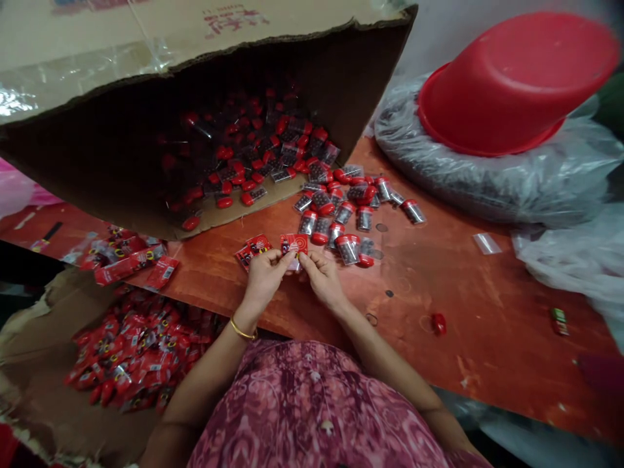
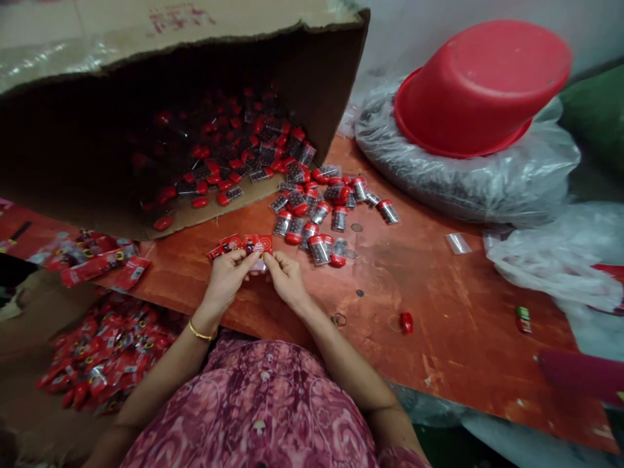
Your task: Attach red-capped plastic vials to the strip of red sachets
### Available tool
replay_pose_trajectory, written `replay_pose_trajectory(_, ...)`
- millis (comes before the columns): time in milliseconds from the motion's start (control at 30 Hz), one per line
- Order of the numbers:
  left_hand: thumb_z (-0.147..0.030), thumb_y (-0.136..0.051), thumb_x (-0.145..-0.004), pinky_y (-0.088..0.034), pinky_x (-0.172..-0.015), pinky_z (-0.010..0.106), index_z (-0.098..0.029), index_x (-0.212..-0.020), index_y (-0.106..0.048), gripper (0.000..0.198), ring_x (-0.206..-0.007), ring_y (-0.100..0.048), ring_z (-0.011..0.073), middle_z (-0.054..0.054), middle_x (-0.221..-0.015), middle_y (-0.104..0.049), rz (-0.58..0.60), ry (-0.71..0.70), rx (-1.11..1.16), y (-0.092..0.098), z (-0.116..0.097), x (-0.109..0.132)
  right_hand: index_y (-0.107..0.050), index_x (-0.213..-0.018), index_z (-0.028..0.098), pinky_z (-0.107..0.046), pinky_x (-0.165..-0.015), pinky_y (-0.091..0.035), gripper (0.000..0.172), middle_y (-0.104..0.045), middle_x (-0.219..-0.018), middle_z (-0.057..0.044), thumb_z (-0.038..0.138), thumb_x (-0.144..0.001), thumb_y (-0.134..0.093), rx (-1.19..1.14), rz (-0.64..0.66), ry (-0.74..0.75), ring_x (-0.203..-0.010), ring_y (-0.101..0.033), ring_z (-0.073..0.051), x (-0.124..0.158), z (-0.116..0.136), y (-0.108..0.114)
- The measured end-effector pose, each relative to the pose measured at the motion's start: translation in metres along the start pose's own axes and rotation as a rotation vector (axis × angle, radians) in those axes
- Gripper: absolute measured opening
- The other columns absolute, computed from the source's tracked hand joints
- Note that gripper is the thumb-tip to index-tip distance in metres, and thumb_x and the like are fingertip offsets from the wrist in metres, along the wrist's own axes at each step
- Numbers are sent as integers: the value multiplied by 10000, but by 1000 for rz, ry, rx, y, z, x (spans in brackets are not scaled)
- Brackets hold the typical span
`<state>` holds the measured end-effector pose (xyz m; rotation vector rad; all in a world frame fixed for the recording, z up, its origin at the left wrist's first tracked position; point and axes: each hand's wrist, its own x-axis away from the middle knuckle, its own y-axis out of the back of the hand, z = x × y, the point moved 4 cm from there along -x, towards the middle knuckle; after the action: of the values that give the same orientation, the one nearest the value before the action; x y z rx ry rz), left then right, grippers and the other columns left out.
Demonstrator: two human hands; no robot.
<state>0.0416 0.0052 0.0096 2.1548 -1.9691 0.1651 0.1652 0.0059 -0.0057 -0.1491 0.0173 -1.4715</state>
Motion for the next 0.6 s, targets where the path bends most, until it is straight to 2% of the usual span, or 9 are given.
replay_pose_trajectory(133, -452, -664, -675, -305, -420, 192, -165, -473, -547, 369, -427, -407, 68, -53, -434, -463, -81, -104, -17, -4, -2, 2, -542, -664, 190, -223, -457, -335, 408, -471, -501, 53, 590, -742, -572, 23, -24, 49, -446, -406, -87, 1, 1, 2)
replay_pose_trajectory(233, -413, -672, -682, -310, -455, 200, -161, -455, -553, 360, -451, -388, 66, -55, -435, -453, -113, -127, -12, -11, 2, 4, -479, -595, 198, -223, -473, -323, 415, -434, -515, 51, 566, -775, -539, 96, -68, 107, -478, -383, -86, 3, 3, 4)
replay_pose_trajectory(333, -424, -723, -623, -357, -493, 200, -151, -496, -593, 328, -483, -429, 71, -45, -479, -514, -116, -46, 109, -18, 8, 7, -387, -544, 210, -221, -473, -299, 449, -352, -514, 55, 558, -813, -481, 181, -133, 167, -497, -337, -87, 3, 4, 8)
replay_pose_trajectory(400, -451, -748, -584, -399, -518, 200, -146, -539, -623, 333, -507, -470, 76, -32, -520, -561, -71, 38, 214, -21, 10, 8, -375, -550, 213, -222, -479, -300, 442, -341, -522, 54, 539, -839, -447, 233, -111, 195, -503, -333, -90, 2, 3, 10)
replay_pose_trajectory(533, -506, -766, -538, -458, -532, 202, -145, -653, -680, 389, -571, -558, 98, -1, -617, -636, 79, 191, 297, -20, 7, 9, -447, -612, 207, -228, -509, -333, 384, -411, -551, 44, 484, -877, -423, 353, 29, 229, -521, -388, -100, 0, 5, 17)
replay_pose_trajectory(600, -495, -797, -483, -457, -511, 192, -137, -637, -681, 407, -567, -566, 99, 3, -608, -639, 77, 219, 274, -15, 6, 7, -503, -667, 202, -239, -544, -367, 365, -486, -586, 26, 462, -901, -398, 465, 38, 251, -550, -443, -114, 1, 9, 26)
